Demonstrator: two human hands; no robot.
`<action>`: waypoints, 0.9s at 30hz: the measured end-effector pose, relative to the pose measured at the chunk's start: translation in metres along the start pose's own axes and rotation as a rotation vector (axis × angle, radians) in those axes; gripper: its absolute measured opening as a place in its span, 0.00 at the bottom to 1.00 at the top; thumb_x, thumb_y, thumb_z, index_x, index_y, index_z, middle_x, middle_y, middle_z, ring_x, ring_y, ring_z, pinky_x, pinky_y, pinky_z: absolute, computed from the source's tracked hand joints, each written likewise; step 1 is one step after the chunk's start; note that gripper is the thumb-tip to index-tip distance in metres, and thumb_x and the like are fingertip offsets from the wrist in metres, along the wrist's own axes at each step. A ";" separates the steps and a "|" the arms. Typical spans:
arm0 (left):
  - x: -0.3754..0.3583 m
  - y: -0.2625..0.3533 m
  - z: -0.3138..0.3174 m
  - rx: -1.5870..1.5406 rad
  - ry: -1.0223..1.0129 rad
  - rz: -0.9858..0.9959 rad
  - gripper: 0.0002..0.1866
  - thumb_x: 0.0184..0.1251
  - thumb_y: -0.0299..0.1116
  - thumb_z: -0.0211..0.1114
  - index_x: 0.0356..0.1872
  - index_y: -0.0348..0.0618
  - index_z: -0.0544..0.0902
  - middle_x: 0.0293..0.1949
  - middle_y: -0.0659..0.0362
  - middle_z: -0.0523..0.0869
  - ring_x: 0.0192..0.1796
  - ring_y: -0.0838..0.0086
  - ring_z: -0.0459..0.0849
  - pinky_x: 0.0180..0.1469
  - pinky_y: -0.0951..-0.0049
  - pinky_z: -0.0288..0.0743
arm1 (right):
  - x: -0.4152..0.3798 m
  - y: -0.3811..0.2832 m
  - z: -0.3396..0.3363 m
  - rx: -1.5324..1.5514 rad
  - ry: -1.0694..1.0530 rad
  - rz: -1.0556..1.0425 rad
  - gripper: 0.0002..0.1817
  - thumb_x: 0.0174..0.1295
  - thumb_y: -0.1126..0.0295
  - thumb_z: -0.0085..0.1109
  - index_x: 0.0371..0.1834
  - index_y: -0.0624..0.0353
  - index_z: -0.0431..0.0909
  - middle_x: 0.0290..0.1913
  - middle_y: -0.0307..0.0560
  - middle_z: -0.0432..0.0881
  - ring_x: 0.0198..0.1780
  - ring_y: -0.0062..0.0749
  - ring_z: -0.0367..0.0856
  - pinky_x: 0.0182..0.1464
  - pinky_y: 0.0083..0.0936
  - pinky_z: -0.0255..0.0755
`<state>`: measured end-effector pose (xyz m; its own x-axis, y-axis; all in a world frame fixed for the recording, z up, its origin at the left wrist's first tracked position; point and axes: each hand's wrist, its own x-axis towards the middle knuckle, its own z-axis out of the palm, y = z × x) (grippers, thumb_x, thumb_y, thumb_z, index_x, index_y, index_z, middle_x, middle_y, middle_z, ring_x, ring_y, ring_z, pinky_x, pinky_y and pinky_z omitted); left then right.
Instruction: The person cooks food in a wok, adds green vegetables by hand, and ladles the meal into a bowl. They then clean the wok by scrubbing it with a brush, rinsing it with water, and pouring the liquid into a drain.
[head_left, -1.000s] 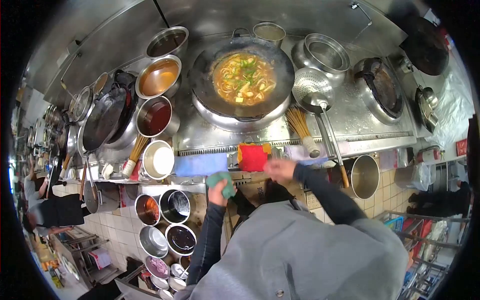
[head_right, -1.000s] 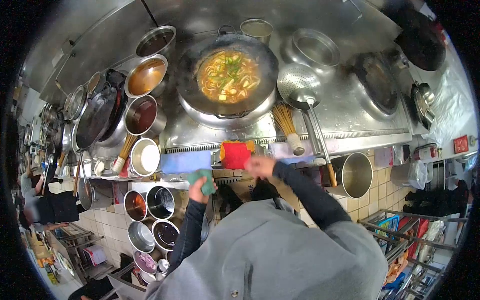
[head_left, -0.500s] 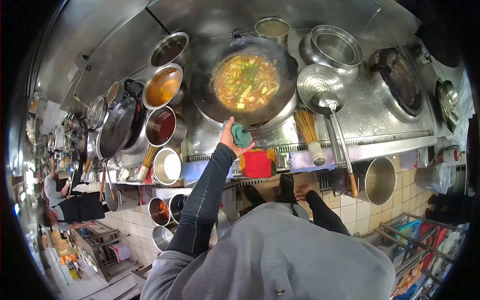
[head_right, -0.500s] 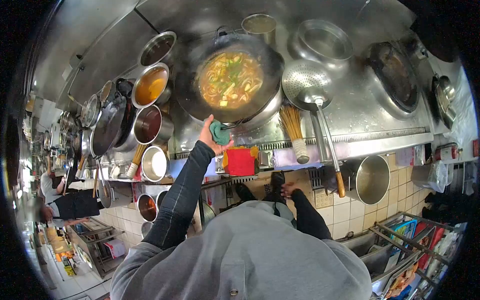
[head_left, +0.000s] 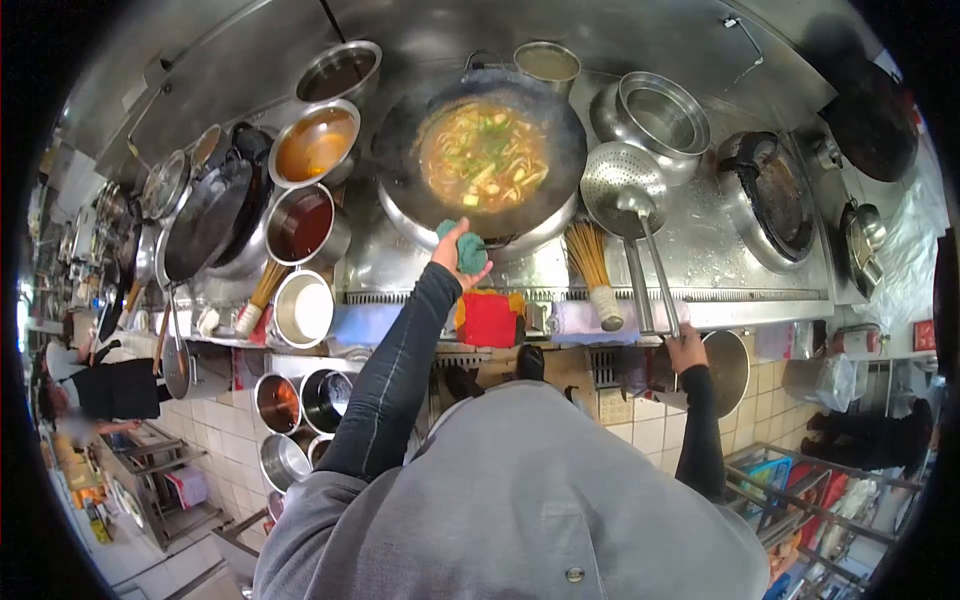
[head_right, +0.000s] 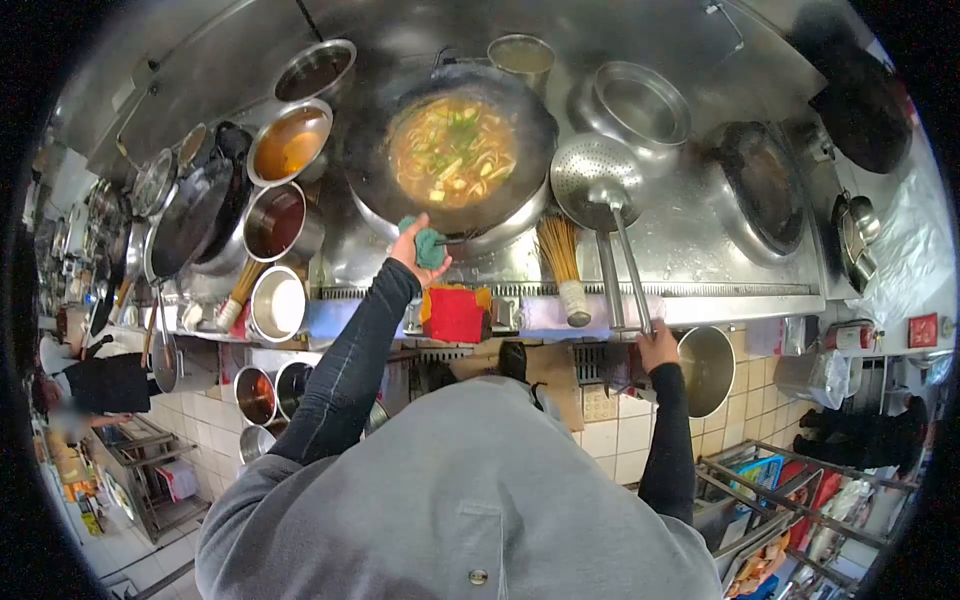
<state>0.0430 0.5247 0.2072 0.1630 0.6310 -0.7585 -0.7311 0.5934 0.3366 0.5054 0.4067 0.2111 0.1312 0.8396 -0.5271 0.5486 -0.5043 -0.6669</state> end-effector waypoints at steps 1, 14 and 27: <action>-0.011 0.000 -0.005 -0.014 -0.046 -0.018 0.18 0.54 0.51 0.65 0.29 0.47 0.74 0.26 0.60 0.77 0.30 0.68 0.76 0.36 0.61 0.76 | -0.012 -0.029 0.000 -0.146 0.133 -0.054 0.13 0.62 0.67 0.52 0.48 0.55 0.68 0.21 0.40 0.71 0.13 0.24 0.66 0.15 0.23 0.63; -0.114 -0.110 -0.136 -0.233 -0.243 0.045 0.13 0.60 0.34 0.57 0.42 0.36 0.72 0.34 0.50 0.80 0.33 0.63 0.80 0.36 0.64 0.77 | -0.017 -0.270 0.124 0.541 -0.535 -0.460 0.20 0.64 0.73 0.44 0.59 0.53 0.60 0.21 0.36 0.65 0.14 0.17 0.61 0.13 0.18 0.59; -0.183 -0.113 -0.189 -0.339 -0.057 0.290 0.17 0.58 0.37 0.61 0.42 0.38 0.72 0.32 0.54 0.78 0.32 0.67 0.79 0.36 0.67 0.77 | 0.013 -0.390 0.335 0.059 -0.499 -0.623 0.08 0.58 0.73 0.50 0.40 0.62 0.66 0.18 0.39 0.66 0.13 0.24 0.66 0.12 0.25 0.60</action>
<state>-0.0295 0.2475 0.2027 -0.0512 0.7791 -0.6248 -0.9263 0.1968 0.3212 0.0163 0.5470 0.2882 -0.5781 0.7878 -0.2125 0.3530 0.0066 -0.9356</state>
